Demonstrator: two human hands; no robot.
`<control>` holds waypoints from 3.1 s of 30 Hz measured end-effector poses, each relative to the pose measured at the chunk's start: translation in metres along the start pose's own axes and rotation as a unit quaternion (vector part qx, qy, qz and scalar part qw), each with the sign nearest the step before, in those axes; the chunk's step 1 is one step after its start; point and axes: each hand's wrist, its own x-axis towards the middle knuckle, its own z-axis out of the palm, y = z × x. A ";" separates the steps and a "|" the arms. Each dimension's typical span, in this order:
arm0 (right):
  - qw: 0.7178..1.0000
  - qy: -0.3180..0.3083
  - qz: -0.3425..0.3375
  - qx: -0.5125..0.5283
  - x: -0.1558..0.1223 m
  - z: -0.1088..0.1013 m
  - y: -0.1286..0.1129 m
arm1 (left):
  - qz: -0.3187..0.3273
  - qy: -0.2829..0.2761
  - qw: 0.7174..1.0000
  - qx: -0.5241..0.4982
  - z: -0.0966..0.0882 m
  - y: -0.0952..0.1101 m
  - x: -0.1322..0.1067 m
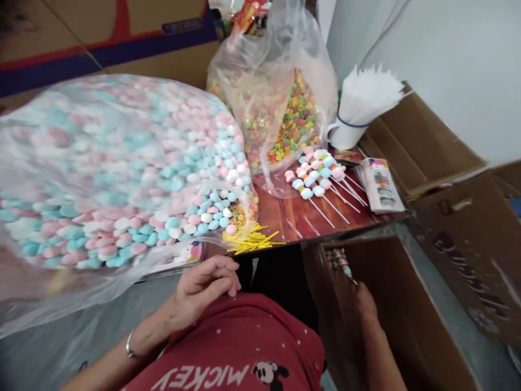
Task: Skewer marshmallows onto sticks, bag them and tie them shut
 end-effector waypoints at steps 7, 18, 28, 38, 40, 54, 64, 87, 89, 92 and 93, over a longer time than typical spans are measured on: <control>0.994 0.104 0.004 0.019 0.002 -0.070 -0.035 | 0.252 0.134 0.937 0.203 -0.032 0.042 -0.013; 0.767 0.080 -0.602 0.204 -0.083 -0.165 -0.294 | 0.127 0.130 0.875 0.449 -0.067 0.022 -0.009; 0.869 -0.012 -0.492 -0.046 -0.071 -0.149 -0.417 | 0.141 0.141 0.900 0.387 -0.068 0.013 -0.022; 0.831 0.005 -0.556 -0.026 -0.095 -0.159 -0.433 | 0.075 0.049 0.926 0.367 -0.058 0.013 -0.025; 0.778 -0.038 -0.627 -0.013 -0.105 -0.149 -0.424 | 0.073 0.031 0.928 0.365 -0.059 0.013 -0.028; 0.581 -0.263 -0.769 -0.037 -0.139 -0.147 -0.367 | 0.082 -0.019 0.921 0.379 -0.078 0.026 -0.050; 0.716 -0.041 -0.696 0.006 -0.134 -0.109 -0.387 | 0.228 0.218 0.863 0.396 -0.107 0.003 -0.018; 0.580 0.193 -0.780 0.131 -0.120 -0.126 -0.387 | 0.037 0.100 0.957 0.269 -0.110 0.031 -0.009; 0.585 0.181 -0.771 0.176 -0.116 -0.130 -0.383 | -0.023 0.073 0.979 0.191 -0.106 0.037 -0.008; 0.657 0.080 -0.693 0.286 -0.111 -0.132 -0.378 | -0.049 0.076 0.988 0.124 -0.100 0.037 -0.003; 0.683 0.029 -0.653 0.325 -0.109 -0.134 -0.377 | -0.046 0.080 0.988 0.121 -0.097 0.036 0.000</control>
